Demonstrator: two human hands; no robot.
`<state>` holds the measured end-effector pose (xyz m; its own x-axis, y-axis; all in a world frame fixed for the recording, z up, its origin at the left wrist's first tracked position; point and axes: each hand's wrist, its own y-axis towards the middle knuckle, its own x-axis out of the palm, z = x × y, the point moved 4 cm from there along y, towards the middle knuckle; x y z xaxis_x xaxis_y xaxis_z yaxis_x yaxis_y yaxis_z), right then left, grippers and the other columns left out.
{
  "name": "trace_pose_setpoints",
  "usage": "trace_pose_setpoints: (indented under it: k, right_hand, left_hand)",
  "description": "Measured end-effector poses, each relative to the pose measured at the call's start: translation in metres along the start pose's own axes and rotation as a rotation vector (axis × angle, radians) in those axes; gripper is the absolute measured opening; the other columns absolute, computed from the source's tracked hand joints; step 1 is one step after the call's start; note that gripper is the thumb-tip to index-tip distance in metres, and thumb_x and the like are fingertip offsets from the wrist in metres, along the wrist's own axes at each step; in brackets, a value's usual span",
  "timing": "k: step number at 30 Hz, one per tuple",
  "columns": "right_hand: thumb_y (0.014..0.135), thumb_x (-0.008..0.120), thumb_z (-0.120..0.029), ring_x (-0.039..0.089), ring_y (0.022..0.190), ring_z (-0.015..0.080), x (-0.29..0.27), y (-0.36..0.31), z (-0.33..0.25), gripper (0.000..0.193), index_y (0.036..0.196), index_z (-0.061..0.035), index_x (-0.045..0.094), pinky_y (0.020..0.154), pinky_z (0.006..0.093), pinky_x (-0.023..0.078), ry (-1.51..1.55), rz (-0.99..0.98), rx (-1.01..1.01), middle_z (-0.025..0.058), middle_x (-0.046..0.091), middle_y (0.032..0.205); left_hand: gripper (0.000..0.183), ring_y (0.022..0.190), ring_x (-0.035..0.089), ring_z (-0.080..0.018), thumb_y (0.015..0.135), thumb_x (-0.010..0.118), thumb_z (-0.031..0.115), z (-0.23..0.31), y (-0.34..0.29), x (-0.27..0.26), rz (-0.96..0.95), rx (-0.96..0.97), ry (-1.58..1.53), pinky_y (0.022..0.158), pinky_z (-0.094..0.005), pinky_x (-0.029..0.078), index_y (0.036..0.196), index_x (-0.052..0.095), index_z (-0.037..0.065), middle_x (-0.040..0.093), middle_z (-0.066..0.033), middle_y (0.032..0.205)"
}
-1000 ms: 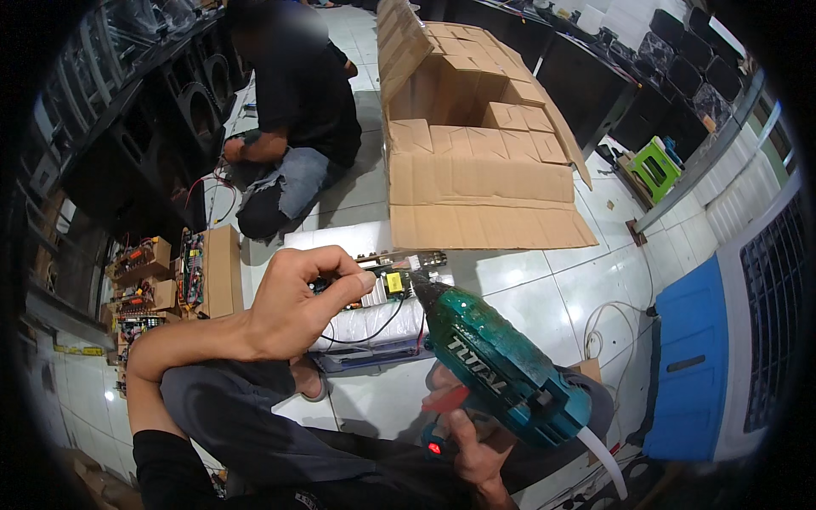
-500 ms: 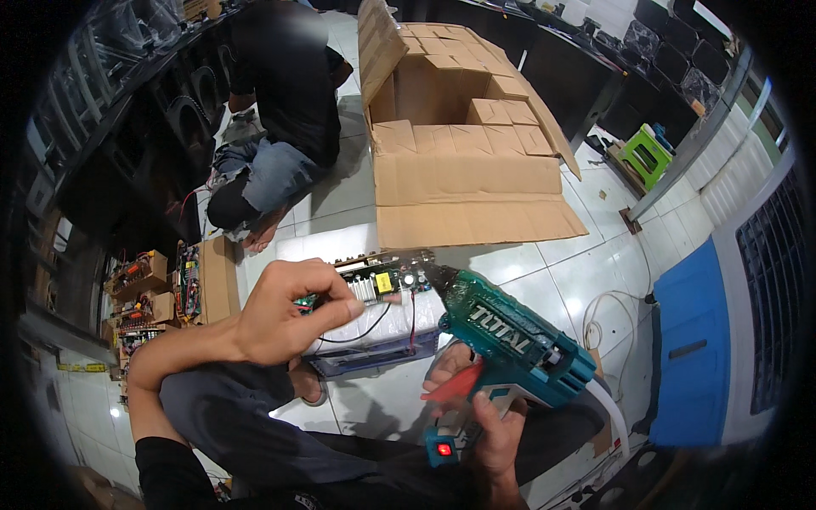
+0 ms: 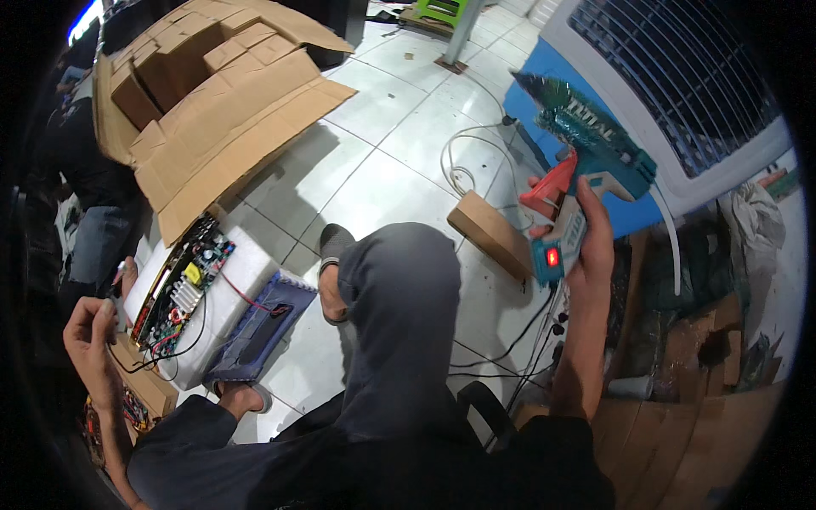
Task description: The person sits on the floor and uses a soldering iron to attach components to a circuit board. They repeatedly apply solder to different points on the board, then inspect the connections by hand.
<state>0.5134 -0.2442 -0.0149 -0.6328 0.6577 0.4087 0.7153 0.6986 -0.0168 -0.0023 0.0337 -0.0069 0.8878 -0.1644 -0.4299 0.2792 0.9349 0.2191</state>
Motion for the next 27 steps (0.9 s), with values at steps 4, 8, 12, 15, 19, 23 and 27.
trace_pose_setpoints:
  k: [4, 8, 12, 15, 19, 23, 27]
  right_hand:
    - [0.094, 0.069, -0.03, 0.072, 0.076, 0.0239, -0.143, 0.033, 0.044, 0.031, 0.105, -0.0021, 0.061, 0.058, 0.0323, 0.06, -0.276, 0.377, 0.112, 0.0132, 0.069, 0.091]
    - [0.092, 0.07, -0.035, 0.066, 0.064, 0.0195, -0.226, 0.046, 0.141, 0.032, 0.097, -0.0048, 0.062, 0.054, 0.03, 0.056, -0.213, 0.399, 0.361, 0.0084, 0.066, 0.081]
    - [0.09, 0.071, -0.042, 0.067, 0.064, 0.0189, -0.275, 0.061, 0.214, 0.039, 0.099, -0.0045, 0.062, 0.055, 0.0305, 0.057, -0.082, 0.366, 0.483, 0.0081, 0.065, 0.079]
    - [0.09, 0.071, -0.044, 0.066, 0.063, 0.019, -0.271, 0.072, 0.233, 0.043, 0.102, -0.0036, 0.062, 0.055, 0.0306, 0.057, -0.157, 0.371, 0.504, 0.0085, 0.066, 0.079]
    - [0.09, 0.07, -0.044, 0.066, 0.063, 0.0185, -0.304, 0.08, 0.23, 0.045, 0.105, -0.0024, 0.063, 0.055, 0.0305, 0.057, -0.2, 0.348, 0.608, 0.0088, 0.067, 0.08]
    - [0.088, 0.072, -0.047, 0.066, 0.064, 0.0177, -0.319, 0.085, 0.22, 0.051, 0.106, -0.0003, 0.065, 0.054, 0.0306, 0.055, -0.591, 0.362, 0.59, 0.0084, 0.067, 0.08]
    - [0.083, 0.072, -0.055, 0.069, 0.076, 0.024, -0.356, 0.093, 0.214, 0.064, 0.107, 0.0042, 0.068, 0.068, 0.0388, 0.056, -1.158, 0.373, 0.447, 0.0127, 0.07, 0.09]
  left_hand:
    - [0.022, 0.062, 0.037, -0.0012, 0.096, 0.061, 0.014, -0.001, 0.009, -0.006, 0.043, 0.057, 0.046, 0.057, -0.0208, 0.025, 0.078, 0.057, 0.003, 0.047, 0.0048, 0.069]
    - [0.023, 0.062, 0.035, -0.0012, 0.097, 0.061, 0.017, -0.006, 0.016, -0.012, 0.062, 0.035, 0.077, 0.056, -0.0213, 0.024, 0.079, 0.056, 0.005, 0.047, 0.0051, 0.069]
    - [0.023, 0.06, 0.033, -0.0011, 0.097, 0.062, 0.018, -0.007, 0.022, -0.012, 0.07, 0.029, 0.122, 0.055, -0.0218, 0.022, 0.078, 0.056, 0.006, 0.045, 0.0061, 0.068]
    - [0.023, 0.061, 0.032, -0.0008, 0.097, 0.062, 0.019, -0.006, 0.02, -0.005, 0.056, -0.02, 0.191, 0.055, -0.022, 0.021, 0.078, 0.056, 0.007, 0.044, 0.0071, 0.068]
    - [0.023, 0.061, 0.033, -0.0006, 0.096, 0.062, 0.019, -0.008, 0.025, 0.006, 0.038, -0.03, 0.194, 0.056, -0.022, 0.021, 0.078, 0.056, 0.007, 0.044, 0.0072, 0.068]
    - [0.023, 0.061, 0.034, -0.0007, 0.096, 0.063, 0.019, -0.009, 0.027, 0.009, 0.045, -0.035, 0.146, 0.056, -0.0218, 0.022, 0.079, 0.057, 0.007, 0.046, 0.0068, 0.068]
    - [0.021, 0.061, 0.037, -0.001, 0.095, 0.063, 0.017, -0.01, 0.029, 0.012, 0.018, -0.054, 0.156, 0.056, -0.0212, 0.026, 0.079, 0.059, 0.005, 0.05, 0.0053, 0.069]
